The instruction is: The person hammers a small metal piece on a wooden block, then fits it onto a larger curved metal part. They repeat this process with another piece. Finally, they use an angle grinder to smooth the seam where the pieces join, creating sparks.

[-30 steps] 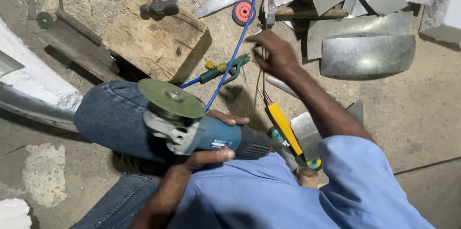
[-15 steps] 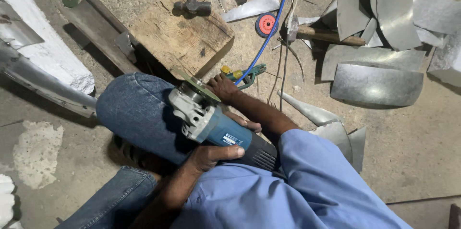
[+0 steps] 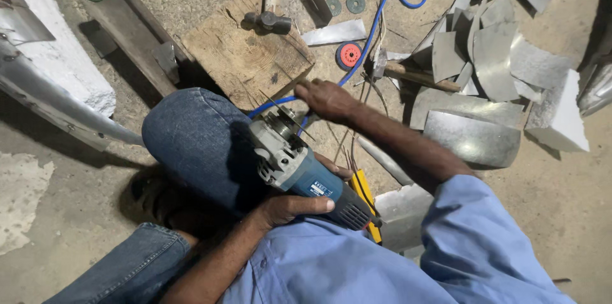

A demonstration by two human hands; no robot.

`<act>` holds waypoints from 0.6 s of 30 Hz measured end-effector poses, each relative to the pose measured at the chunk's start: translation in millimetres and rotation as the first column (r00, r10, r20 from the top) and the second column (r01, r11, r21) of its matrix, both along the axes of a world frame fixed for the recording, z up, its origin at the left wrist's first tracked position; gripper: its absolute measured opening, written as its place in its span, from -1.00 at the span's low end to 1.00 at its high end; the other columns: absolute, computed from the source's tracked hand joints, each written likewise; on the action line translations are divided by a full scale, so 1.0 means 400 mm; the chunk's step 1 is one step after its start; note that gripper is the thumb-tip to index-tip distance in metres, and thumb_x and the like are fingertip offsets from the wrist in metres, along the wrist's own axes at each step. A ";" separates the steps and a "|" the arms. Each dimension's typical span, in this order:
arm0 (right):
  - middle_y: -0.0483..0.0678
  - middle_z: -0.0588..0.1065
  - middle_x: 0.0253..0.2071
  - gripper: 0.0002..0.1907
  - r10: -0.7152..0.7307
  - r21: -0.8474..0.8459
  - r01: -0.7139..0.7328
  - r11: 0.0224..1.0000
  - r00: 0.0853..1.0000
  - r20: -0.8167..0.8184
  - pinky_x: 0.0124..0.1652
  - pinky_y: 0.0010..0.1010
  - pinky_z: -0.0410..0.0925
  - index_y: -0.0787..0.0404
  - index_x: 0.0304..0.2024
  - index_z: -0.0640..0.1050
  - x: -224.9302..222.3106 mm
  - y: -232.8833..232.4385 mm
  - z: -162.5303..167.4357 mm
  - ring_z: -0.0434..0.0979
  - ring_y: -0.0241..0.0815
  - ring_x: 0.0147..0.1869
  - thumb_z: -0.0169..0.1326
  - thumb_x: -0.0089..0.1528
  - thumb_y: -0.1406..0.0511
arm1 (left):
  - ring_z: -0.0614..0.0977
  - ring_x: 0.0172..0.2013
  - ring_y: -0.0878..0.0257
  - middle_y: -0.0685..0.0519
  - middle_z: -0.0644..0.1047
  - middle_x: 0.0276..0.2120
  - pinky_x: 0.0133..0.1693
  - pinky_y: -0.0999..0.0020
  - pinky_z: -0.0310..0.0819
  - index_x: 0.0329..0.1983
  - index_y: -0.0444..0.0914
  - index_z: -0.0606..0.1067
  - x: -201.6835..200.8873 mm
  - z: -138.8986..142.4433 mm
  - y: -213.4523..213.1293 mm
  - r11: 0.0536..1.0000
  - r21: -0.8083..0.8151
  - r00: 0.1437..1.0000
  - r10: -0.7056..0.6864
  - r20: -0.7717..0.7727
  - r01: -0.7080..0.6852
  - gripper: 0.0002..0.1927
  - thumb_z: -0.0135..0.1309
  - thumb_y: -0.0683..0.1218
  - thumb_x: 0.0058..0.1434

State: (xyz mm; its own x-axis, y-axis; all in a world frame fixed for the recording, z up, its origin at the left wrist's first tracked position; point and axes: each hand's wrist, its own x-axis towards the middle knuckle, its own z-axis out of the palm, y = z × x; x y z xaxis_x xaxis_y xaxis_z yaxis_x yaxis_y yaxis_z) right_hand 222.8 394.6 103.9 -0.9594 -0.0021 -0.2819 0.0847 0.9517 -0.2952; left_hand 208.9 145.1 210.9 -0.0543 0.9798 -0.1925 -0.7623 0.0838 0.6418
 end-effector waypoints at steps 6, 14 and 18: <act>0.02 0.45 -0.20 -0.81 -0.704 -0.317 0.654 0.687 0.708 -0.064 -0.36 -0.15 0.44 0.19 0.05 0.43 0.149 0.198 0.277 0.47 -0.10 -0.25 -0.11 0.40 0.40 | 0.57 0.23 0.04 -0.21 0.56 0.14 0.28 0.07 0.46 0.10 -0.28 0.39 0.022 -0.011 -0.016 1.000 0.006 1.000 -0.025 -0.003 0.025 -0.46 0.27 -0.23 0.04; 0.16 0.56 0.06 -0.86 -0.129 0.068 0.559 0.826 0.307 -0.943 0.07 -0.33 0.49 0.45 0.12 0.49 0.644 0.600 0.468 0.59 -0.12 0.11 0.04 0.53 0.47 | 0.59 0.05 0.11 -0.12 0.55 0.03 0.13 0.13 0.52 0.15 -0.21 0.37 0.046 -0.018 -0.009 0.986 -0.091 0.927 0.100 -0.361 -0.142 -0.40 0.27 -0.23 0.02; -0.02 0.46 -0.11 -0.81 -0.434 -0.082 0.652 0.754 0.400 -0.808 -0.08 -0.50 0.42 0.33 0.05 0.46 0.838 0.657 0.508 0.52 -0.29 -0.07 -0.14 0.65 0.33 | 0.55 0.19 0.08 -0.14 0.53 0.12 0.28 0.11 0.43 0.16 -0.25 0.35 0.015 0.005 0.021 0.933 0.143 0.890 0.358 -0.281 -0.330 -0.46 0.23 -0.27 0.10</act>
State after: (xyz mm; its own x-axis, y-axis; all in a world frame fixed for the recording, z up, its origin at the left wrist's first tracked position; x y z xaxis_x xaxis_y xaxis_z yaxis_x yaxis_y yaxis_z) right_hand 558.0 657.4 307.1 -0.5666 0.5537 0.6103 0.4643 0.8264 -0.3186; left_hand 215.0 153.7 212.9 -0.4324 0.9012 -0.0276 -0.5053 -0.2169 0.8352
